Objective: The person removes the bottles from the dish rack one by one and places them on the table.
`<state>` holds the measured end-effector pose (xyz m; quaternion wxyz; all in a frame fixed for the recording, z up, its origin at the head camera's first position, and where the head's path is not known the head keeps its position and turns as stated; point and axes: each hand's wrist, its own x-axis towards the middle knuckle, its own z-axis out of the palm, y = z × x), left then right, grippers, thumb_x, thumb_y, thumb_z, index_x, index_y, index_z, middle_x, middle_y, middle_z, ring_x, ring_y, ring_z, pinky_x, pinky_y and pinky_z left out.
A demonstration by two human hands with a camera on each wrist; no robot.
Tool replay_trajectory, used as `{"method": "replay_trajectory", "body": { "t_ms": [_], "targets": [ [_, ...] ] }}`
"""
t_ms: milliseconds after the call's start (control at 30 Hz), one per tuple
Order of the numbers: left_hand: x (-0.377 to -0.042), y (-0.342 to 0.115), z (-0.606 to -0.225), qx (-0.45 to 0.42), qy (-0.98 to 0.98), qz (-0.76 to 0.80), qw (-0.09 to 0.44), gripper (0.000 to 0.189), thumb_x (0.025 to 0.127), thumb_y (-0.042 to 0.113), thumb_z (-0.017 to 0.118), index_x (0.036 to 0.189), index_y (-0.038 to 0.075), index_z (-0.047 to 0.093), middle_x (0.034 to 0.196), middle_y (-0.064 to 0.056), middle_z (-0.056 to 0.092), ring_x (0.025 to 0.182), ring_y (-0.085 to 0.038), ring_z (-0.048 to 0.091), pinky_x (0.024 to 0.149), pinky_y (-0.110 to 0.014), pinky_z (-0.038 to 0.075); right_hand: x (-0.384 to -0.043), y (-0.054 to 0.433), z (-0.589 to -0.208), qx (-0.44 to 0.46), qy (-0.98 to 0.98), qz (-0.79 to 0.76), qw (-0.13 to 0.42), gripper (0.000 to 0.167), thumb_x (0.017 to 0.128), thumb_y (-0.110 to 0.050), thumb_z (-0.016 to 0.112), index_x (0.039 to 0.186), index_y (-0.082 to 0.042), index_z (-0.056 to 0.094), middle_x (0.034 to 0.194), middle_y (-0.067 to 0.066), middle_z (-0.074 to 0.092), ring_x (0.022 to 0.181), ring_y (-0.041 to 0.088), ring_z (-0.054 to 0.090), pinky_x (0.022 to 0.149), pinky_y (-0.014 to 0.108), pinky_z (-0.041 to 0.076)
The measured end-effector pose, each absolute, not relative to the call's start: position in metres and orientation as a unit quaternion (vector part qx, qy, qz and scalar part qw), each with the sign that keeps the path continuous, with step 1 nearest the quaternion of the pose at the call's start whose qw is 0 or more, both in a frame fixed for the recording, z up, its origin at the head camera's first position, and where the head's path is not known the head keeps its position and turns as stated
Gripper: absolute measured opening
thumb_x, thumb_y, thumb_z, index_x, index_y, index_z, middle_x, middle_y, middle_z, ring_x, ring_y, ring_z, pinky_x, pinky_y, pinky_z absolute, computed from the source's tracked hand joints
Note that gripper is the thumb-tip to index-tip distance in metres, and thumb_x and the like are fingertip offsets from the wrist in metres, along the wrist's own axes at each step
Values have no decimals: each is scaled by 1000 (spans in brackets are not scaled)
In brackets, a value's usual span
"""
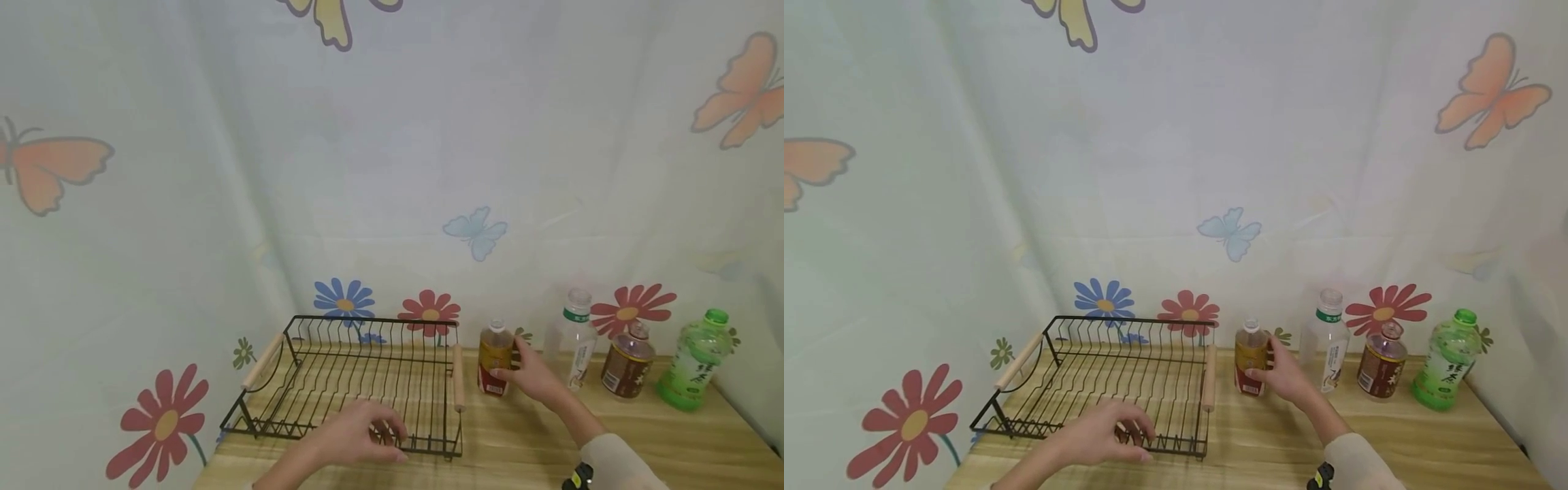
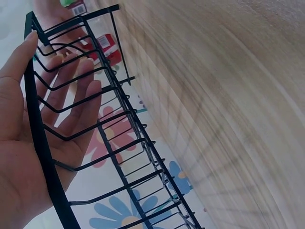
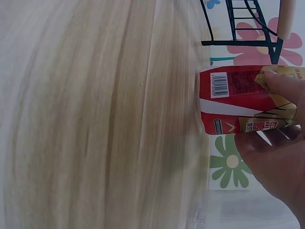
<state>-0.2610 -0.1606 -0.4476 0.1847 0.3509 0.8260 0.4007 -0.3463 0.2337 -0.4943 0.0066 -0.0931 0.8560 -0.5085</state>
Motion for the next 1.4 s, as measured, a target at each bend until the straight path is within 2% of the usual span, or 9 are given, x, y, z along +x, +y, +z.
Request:
{"method": "replay_trajectory", "body": {
  "t_ms": [200,400,567,1000,1133,1300,1400],
  "targets": [
    [-261,-160,-451,353,827,400,177,15,92,33,84,104,24,79,99,12,75,84,-7,73,72,-25,61,-347,236,-498,-103,859,-501,3,87,97,-24,80,162,-2,27,161,31,39,144,55,41,113,69,39],
    [-263,-159,-455,349,830,401,169,18,90,33,86,103,22,80,99,9,76,83,-7,72,72,-26,61,-350,238,-502,-106,866,-489,-4,87,96,-25,81,162,-2,29,159,30,42,143,54,44,112,68,41],
    [-261,-160,-453,339,833,403,170,17,89,31,87,102,24,79,97,5,76,83,-8,72,72,-26,61,-352,238,-505,-116,868,-483,-12,89,96,-25,82,162,-1,28,157,31,45,141,53,47,112,67,42],
    [-260,-159,-452,340,834,402,166,17,89,31,87,102,24,78,95,8,75,82,-8,72,72,-26,61,-353,238,-511,-114,858,-500,-8,90,94,-24,83,162,1,29,155,32,46,140,53,47,113,67,41],
    [-262,-159,-453,343,834,400,166,16,91,32,86,103,25,79,95,8,75,83,-8,72,72,-25,61,-351,239,-508,-120,863,-490,-6,86,93,-20,84,158,6,33,150,34,51,136,53,51,110,66,44],
    [-263,-159,-452,346,837,391,162,18,90,34,86,103,26,78,96,6,76,84,-7,71,73,-25,60,-345,241,-511,-129,877,-462,2,82,87,-14,89,151,10,43,142,32,59,129,49,59,108,63,47],
    [-261,-161,-452,348,836,391,163,19,90,33,86,104,23,78,97,6,76,84,-7,71,73,-25,60,-338,241,-518,-125,895,-427,7,83,84,-19,92,147,12,46,141,32,59,129,48,59,109,62,47]
  ]
}}
